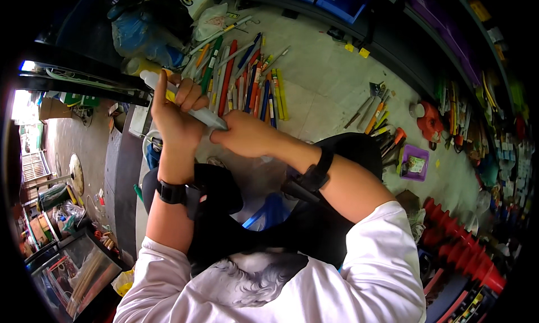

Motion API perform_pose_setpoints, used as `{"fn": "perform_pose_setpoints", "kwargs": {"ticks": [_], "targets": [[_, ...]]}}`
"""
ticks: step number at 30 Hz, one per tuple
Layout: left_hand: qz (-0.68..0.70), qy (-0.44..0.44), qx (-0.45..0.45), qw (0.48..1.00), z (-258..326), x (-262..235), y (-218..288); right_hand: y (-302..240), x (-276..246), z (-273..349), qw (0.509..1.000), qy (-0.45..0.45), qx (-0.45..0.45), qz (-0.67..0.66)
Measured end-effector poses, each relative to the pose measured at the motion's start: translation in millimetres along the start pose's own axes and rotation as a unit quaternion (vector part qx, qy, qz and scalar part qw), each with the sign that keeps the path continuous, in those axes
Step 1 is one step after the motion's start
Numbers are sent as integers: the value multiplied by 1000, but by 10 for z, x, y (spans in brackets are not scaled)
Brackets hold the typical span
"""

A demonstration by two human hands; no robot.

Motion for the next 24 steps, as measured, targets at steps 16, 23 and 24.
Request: {"fn": "perform_pose_setpoints", "kwargs": {"ticks": [16, 23, 24], "targets": [[-8, 127, 104, 986, 4, -328, 237, -216, -110, 88, 936, 196, -90, 277], [-46, -28, 15, 998, 129, 174, 61, 51, 359, 114, 921, -242, 64, -299], [-51, -74, 4, 996, 118, 138, 65, 43, 384, 101, 928, -222, 71, -290]]}}
Point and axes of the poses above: each hand's wrist, its own z-axis away from the middle knuckle, its own x-axis out of the palm, y = z × x, the point moved 8 cm from there along -z, towards the middle knuckle, and after that the axes turned 8 degrees about z, right-handed, at the moved point
